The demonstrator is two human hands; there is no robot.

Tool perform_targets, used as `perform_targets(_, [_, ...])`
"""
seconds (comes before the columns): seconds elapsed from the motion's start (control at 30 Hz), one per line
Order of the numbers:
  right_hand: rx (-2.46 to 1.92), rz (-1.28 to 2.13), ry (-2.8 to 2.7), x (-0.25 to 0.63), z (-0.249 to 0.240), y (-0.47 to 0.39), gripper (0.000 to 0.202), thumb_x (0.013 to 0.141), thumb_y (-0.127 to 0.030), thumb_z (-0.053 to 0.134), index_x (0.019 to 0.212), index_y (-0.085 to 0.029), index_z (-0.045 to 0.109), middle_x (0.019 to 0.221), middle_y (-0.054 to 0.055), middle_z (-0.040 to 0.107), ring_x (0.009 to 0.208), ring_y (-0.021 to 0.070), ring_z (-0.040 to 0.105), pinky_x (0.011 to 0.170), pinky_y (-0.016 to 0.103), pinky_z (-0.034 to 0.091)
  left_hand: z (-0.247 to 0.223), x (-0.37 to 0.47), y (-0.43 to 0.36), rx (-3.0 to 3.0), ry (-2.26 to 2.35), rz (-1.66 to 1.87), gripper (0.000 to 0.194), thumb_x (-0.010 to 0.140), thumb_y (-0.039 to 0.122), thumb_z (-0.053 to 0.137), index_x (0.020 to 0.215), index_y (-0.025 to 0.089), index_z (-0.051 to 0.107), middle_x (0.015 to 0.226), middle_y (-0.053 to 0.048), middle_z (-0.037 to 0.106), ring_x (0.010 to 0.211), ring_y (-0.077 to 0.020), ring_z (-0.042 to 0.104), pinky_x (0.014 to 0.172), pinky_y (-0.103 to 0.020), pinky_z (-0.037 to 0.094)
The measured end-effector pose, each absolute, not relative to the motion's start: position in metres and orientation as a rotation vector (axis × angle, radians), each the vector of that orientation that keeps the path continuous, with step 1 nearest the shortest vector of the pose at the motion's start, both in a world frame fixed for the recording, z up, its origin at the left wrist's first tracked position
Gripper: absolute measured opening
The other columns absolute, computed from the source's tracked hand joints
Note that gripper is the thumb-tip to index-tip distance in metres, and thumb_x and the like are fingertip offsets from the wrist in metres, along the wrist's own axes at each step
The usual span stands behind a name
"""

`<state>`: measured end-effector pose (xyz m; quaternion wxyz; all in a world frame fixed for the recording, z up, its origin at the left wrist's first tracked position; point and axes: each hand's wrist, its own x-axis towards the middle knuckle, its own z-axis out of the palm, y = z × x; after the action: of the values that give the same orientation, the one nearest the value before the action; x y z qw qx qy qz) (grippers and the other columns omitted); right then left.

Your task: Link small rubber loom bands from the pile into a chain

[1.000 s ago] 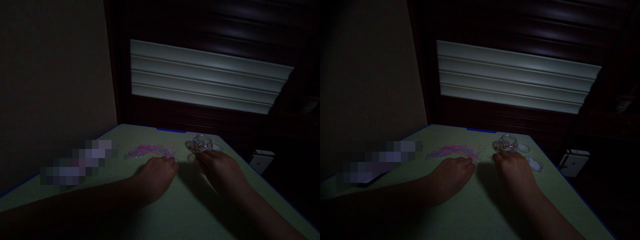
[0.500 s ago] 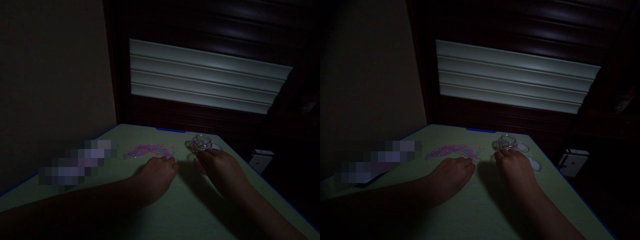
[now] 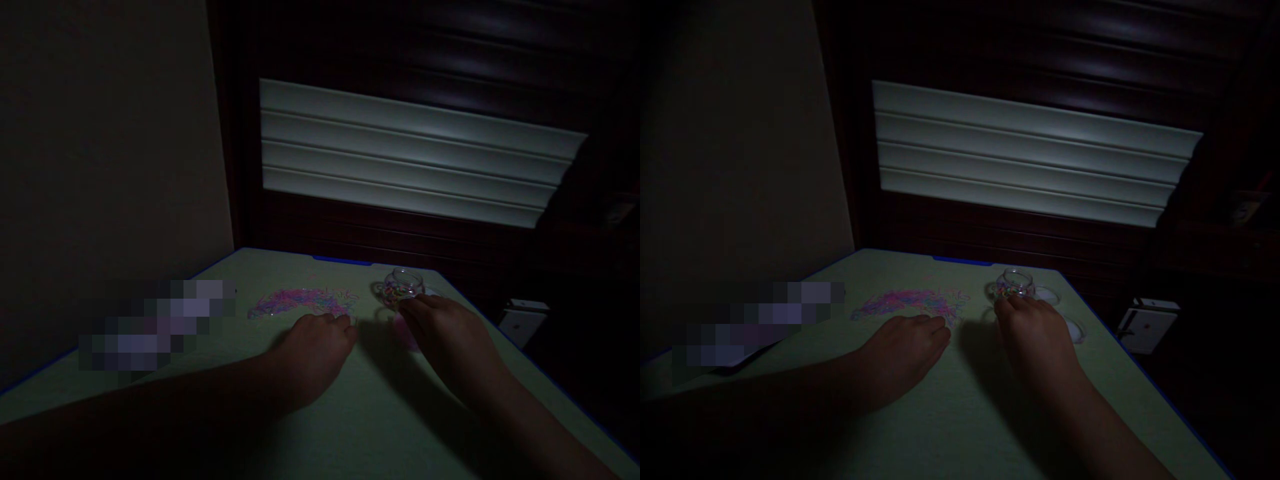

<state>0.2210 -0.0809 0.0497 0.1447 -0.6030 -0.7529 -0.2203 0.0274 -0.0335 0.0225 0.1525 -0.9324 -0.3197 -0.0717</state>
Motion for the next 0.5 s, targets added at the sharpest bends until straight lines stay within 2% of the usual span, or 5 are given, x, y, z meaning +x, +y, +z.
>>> perform_targets(0.5, [-1.745,-0.787,-2.141,0.2238,0.0522,-0.0808,0.017,0.085,-0.019,0.042,0.084,-0.018,0.059,0.081,0.004,0.063,0.064,0.0146,0.055,0.055,0.025,0.031,0.0178,0.0269,-0.0311,-2.674,-0.896,-0.203,0.014,0.083,0.012,0.040,0.083,0.017,0.053,0.082,-0.005,0.057,0.069,-0.0193,0.056,0.056,-0.031,0.043])
